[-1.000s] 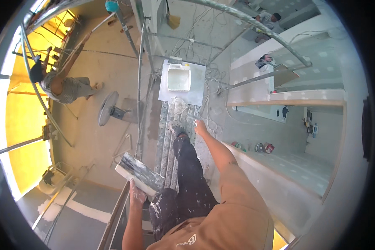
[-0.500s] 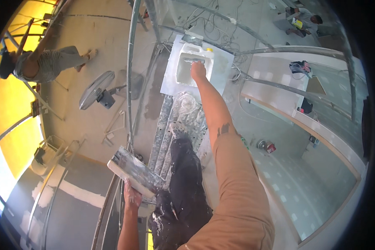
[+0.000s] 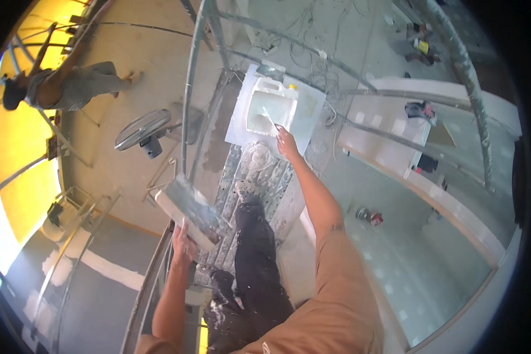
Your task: The person applies plaster to the joints and surfaces of a ceiling using a putty knife and a hawk. They spread the plaster in smooth strokes along the seams and across the drywall panels while standing on scaffolding.
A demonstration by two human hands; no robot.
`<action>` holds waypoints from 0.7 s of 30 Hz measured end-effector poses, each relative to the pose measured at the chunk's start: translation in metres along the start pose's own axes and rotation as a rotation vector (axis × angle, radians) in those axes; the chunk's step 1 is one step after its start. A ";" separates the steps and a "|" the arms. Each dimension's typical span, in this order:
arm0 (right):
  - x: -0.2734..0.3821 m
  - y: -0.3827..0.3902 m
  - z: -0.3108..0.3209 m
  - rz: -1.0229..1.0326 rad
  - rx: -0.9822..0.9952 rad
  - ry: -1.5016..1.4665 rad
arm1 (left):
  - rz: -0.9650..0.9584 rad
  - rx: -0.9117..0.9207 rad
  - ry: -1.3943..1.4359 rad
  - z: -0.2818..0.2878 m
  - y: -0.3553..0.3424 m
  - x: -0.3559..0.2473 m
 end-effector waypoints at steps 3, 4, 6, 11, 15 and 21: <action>0.028 0.023 0.038 -0.244 0.091 -0.378 | -0.034 0.113 -0.088 -0.049 -0.025 -0.019; 0.037 0.030 0.061 -0.271 0.070 -0.537 | -0.037 0.161 -0.096 -0.074 -0.033 -0.026; 0.065 0.041 0.108 -0.282 0.047 -0.693 | -0.039 0.218 -0.129 -0.111 -0.050 -0.036; 0.144 0.072 0.251 -0.134 -0.060 -0.614 | -0.007 0.417 -0.034 -0.227 -0.077 -0.047; 0.245 0.101 0.351 0.004 -0.059 -0.491 | -0.001 0.488 -0.011 -0.293 -0.079 -0.077; 0.349 0.170 0.479 0.416 -0.201 -0.169 | 0.160 0.836 0.019 -0.407 0.065 -0.143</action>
Point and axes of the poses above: each hand's wrist, its own y-axis away from the middle knuckle, its own z-axis out of the back of the hand, x = y × z, the point moved 5 cm from there along -y, towards the middle knuckle, and after that the axes turned 1 degree about -z, right-handed, at the moved point
